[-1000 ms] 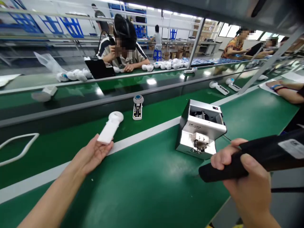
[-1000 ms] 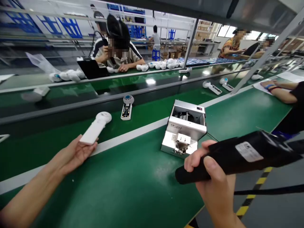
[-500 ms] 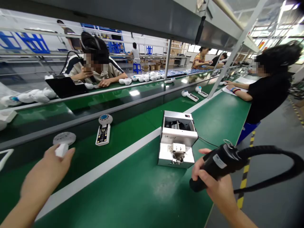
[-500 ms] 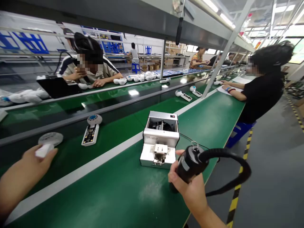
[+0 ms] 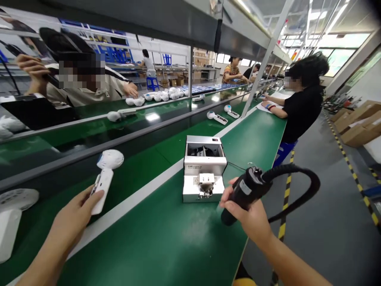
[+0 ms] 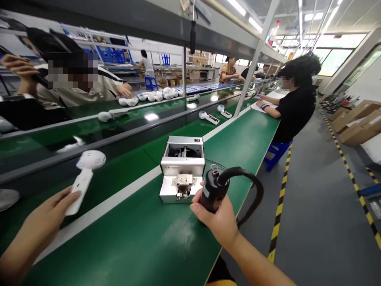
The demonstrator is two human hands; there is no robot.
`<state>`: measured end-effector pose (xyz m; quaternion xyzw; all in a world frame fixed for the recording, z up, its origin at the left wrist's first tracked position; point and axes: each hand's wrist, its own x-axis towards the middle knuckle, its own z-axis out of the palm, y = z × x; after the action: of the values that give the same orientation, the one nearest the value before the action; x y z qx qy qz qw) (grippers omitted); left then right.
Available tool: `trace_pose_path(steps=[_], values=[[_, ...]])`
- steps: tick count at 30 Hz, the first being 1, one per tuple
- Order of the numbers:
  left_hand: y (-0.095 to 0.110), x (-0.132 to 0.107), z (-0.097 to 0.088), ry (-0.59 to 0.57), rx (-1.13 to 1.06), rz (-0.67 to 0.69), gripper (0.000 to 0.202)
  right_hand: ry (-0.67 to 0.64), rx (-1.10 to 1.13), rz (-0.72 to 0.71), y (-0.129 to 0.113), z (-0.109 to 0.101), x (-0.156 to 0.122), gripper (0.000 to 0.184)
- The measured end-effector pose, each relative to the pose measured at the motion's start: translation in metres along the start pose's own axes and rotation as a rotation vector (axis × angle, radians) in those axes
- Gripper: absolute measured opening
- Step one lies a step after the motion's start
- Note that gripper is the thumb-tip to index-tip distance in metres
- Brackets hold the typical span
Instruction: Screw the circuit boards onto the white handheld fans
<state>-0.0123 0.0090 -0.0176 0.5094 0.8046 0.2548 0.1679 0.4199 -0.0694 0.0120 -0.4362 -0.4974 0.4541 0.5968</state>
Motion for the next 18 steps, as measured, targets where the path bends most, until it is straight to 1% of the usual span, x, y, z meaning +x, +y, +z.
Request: trace_pose_path(steps=[1, 2, 3, 4, 6, 8, 10, 13, 15, 18], values=[[-0.004, -0.021, 0.001, 0.035, -0.004, -0.027, 0.063, -0.001, -0.003, -0.005, -0.002, -0.001, -0.001, 0.043], [-0.006, -0.043, 0.003, 0.038, -0.027, -0.027, 0.062, 0.0, -0.007, -0.011, -0.003, -0.002, -0.002, 0.042], [-0.005, -0.064, 0.006, 0.011, -0.07, 0.012, 0.06, 0.001, -0.009, -0.017, -0.004, -0.002, -0.003, 0.041], [-0.004, -0.084, 0.01, -0.049, -0.129, 0.101, 0.059, 0.012, -0.008, -0.023, -0.005, -0.003, -0.004, 0.039], [0.003, -0.118, 0.022, -0.208, -0.192, 0.296, 0.054, 0.054, 0.001, -0.037, -0.01, -0.003, -0.003, 0.036], [0.015, -0.142, 0.036, -0.351, -0.168, 0.441, 0.046, 0.088, 0.029, -0.079, -0.019, -0.004, 0.002, 0.033], [0.031, -0.154, 0.051, -0.45, -0.102, 0.572, 0.04, 0.101, 0.071, -0.158, -0.033, -0.004, 0.011, 0.031], [0.063, -0.159, 0.071, -0.498, 0.035, 0.747, 0.043, 0.09, 0.125, -0.253, -0.057, 0.0, 0.024, 0.031], [0.087, -0.158, 0.081, -0.501, 0.118, 0.811, 0.046, 0.074, 0.149, -0.289, -0.068, 0.007, 0.031, 0.031], [0.115, -0.156, 0.09, -0.525, 0.179, 0.87, 0.05, 0.068, 0.184, -0.366, -0.074, 0.021, 0.037, 0.031]])
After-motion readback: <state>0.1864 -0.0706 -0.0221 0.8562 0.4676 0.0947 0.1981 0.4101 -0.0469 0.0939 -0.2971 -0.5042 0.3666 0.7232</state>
